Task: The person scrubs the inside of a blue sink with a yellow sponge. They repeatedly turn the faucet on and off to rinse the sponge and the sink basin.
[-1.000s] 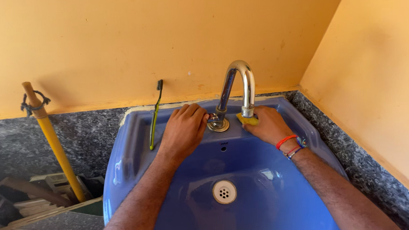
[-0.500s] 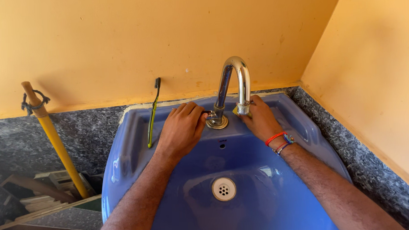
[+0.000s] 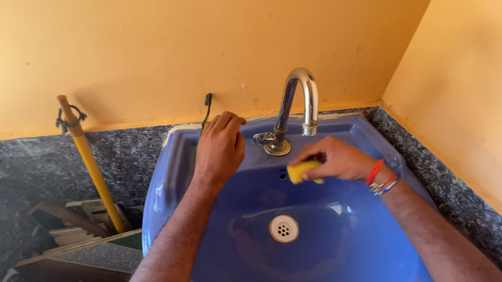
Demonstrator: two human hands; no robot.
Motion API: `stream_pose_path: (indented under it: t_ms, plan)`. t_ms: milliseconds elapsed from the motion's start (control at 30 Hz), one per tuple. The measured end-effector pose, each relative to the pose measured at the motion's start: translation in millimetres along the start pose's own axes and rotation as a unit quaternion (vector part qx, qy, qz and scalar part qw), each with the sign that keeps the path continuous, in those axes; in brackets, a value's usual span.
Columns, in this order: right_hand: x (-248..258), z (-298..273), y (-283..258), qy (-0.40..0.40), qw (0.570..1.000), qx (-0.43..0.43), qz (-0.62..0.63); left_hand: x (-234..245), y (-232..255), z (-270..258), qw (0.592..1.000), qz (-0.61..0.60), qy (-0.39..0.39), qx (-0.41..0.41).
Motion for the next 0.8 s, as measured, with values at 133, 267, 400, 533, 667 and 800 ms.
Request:
stream_pose_path:
  t_ms: [133, 267, 400, 533, 667, 800]
  plan:
    - [-51, 19, -14, 0.175, 0.958, 0.180, -0.137, 16, -12, 2, 0.996, 0.052, 0.062, 0.039]
    - [-93, 25, -30, 0.201, 0.897, 0.289, -0.268, 32, -24, 1, 0.985, 0.090, 0.116, 0.094]
    - [-98, 23, -24, 0.013, 0.924, 0.152, -0.350, 33, -25, 2, 0.981, 0.098, 0.133, 0.099]
    - [-106, 17, -31, 0.027, 0.946, 0.178, -0.268, 32, -24, 1, 0.982, 0.092, 0.141, 0.088]
    - [-101, 36, -45, 0.195, 0.932, 0.238, -0.191, 32, -28, 2, 0.982, 0.091, 0.141, 0.088]
    - [-121, 45, -43, 0.129, 0.899, 0.287, -0.305, 35, -33, 2, 0.980, 0.090, 0.145, 0.098]
Point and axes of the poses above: each hand's wrist, its own z-axis towards the middle knuckle, its own x-axis out of the back of the hand, y = z × x, the point moved 4 cm from there along z, towards the middle knuckle, and after that the axes turned 7 degrees about z, right-handed, at the moved point
